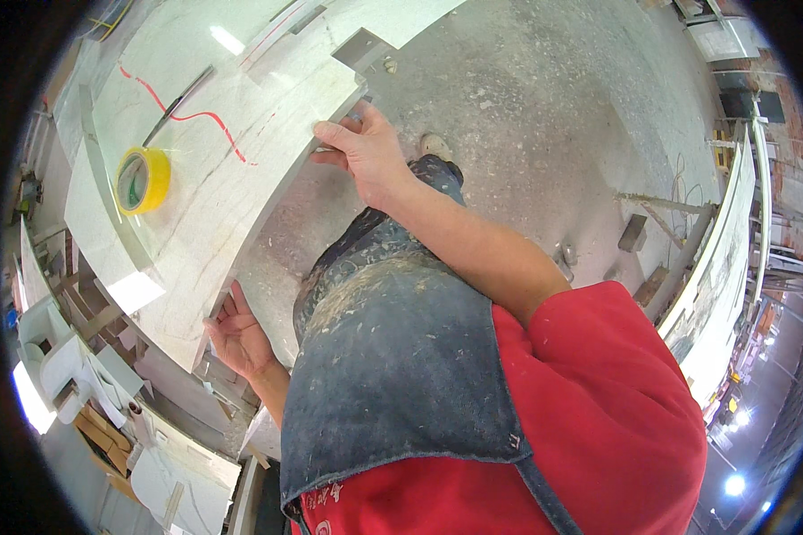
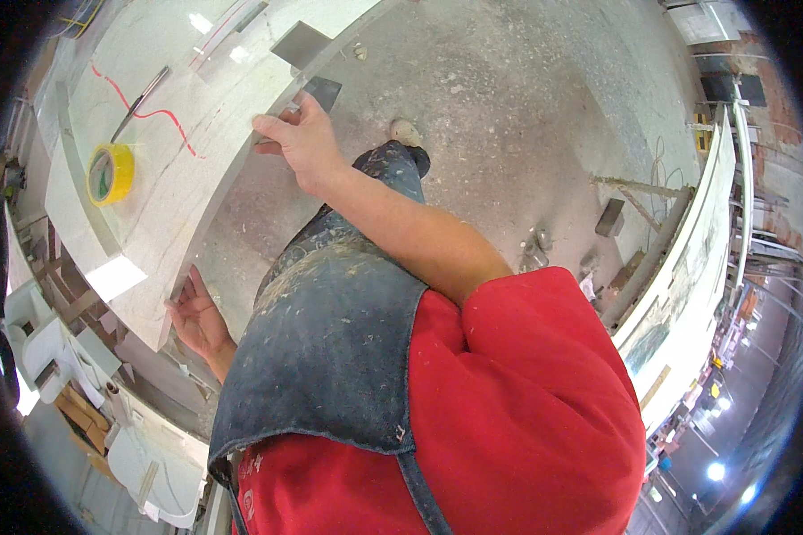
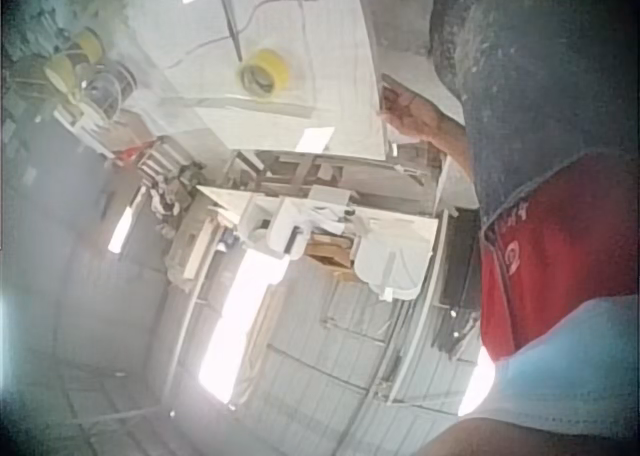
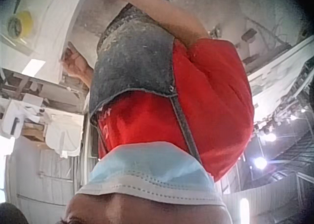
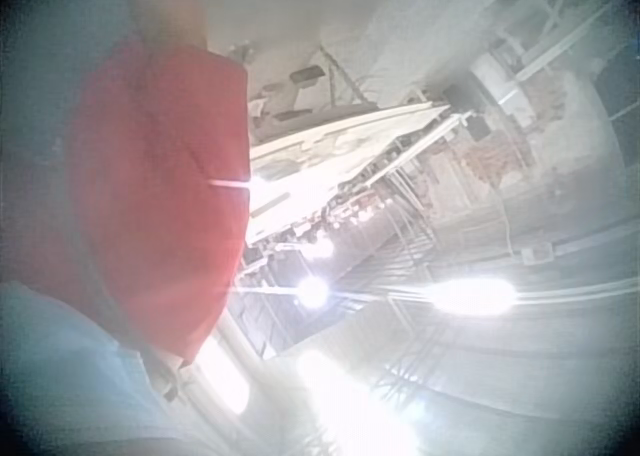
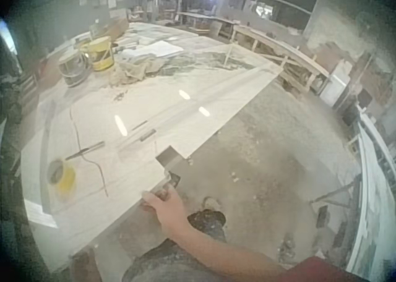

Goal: The person uses an angle grinder to cut a white tile, then aligns and fits the cut piece into a larger tile assembly. They apply yellow tape to secure the pieces and inspect the fit before moving the assembled tile.

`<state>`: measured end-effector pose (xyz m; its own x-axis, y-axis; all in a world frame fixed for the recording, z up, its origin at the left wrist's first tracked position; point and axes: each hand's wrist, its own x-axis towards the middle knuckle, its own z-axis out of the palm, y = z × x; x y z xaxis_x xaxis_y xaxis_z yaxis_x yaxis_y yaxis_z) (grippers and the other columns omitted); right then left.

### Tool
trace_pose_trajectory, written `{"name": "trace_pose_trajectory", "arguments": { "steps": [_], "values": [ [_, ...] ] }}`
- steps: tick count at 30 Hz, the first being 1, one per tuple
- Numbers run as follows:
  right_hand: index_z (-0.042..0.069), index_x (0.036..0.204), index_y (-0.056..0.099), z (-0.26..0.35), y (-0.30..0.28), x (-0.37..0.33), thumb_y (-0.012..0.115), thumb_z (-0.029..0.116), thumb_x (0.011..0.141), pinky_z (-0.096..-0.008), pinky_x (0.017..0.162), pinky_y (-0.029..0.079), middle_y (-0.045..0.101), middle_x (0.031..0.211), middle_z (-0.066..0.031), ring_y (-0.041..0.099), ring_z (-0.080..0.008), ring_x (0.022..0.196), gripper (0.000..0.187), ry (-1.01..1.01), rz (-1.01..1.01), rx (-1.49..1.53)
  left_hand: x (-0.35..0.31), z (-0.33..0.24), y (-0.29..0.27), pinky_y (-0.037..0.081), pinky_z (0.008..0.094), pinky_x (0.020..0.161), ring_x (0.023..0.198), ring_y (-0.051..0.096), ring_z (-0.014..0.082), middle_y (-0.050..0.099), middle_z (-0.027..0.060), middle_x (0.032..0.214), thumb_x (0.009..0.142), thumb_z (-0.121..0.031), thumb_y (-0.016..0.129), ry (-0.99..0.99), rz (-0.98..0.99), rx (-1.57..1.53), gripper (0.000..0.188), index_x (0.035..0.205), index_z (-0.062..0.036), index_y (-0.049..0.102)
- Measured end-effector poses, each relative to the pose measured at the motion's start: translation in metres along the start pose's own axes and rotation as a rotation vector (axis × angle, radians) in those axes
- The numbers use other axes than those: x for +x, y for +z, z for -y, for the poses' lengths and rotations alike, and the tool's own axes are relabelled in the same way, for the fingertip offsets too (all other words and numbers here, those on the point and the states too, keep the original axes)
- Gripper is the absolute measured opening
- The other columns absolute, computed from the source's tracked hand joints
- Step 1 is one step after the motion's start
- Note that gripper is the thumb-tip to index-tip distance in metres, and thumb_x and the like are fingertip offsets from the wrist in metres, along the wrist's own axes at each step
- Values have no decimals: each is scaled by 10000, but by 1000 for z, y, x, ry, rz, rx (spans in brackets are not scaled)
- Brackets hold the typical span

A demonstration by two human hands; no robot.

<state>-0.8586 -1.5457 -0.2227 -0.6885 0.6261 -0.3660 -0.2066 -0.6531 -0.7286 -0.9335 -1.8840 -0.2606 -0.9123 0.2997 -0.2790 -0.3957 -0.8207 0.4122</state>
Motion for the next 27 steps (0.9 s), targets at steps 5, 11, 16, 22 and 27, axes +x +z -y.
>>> {"name": "trace_pose_trajectory", "arguments": {
  "steps": [5, 11, 16, 22, 27],
  "values": [
    [2, 1368, 434, -1, -1, 0, 720, 68, 924, -315, 792, 635, 631, 1215, -140, 669, -208, 1063, 532, 0, 15, 22, 1, -2, -4, 216, 630, 1253, 1386, 448, 420, 549, 255, 1420, 985, -80, 589, -4, 21, 2, 446, 1385, 89, 487],
    [6, 1367, 440, -1, -1, 0, 717, 66, 926, -306, 791, 632, 636, 1206, -138, 671, -204, 1056, 524, -4, 11, 21, 0, 0, -1, 220, 623, 1253, 1379, 461, 412, 564, 253, 1405, 985, -77, 595, -4, 6, -10, 449, 1390, 84, 487],
    [10, 1354, 455, -2, -1, 1, 716, 64, 927, -308, 784, 632, 644, 1191, -131, 674, -201, 1046, 504, -9, 11, 12, 0, 1, 2, 212, 617, 1259, 1420, 422, 375, 537, 209, 1453, 992, -121, 617, 20, -29, 66, 474, 1405, 72, 486],
    [32, 1351, 472, -3, -1, 0, 727, 68, 916, -331, 787, 625, 655, 1172, -112, 672, -193, 1031, 505, -15, 14, 14, 2, -2, -6, 206, 619, 1258, 1419, 415, 410, 523, 241, 1458, 1015, -110, 553, 0, 44, 14, 448, 1412, 78, 466],
    [61, 1359, 492, -4, 0, 0, 734, 64, 897, -354, 787, 609, 672, 1154, -82, 668, -189, 1017, 522, -5, -16, 7, 0, 0, 0, 200, 619, 1260, 1417, 414, 417, 528, 254, 1445, 1007, -91, 554, 27, -31, 36, 462, 1422, 84, 453]
  ]
}}
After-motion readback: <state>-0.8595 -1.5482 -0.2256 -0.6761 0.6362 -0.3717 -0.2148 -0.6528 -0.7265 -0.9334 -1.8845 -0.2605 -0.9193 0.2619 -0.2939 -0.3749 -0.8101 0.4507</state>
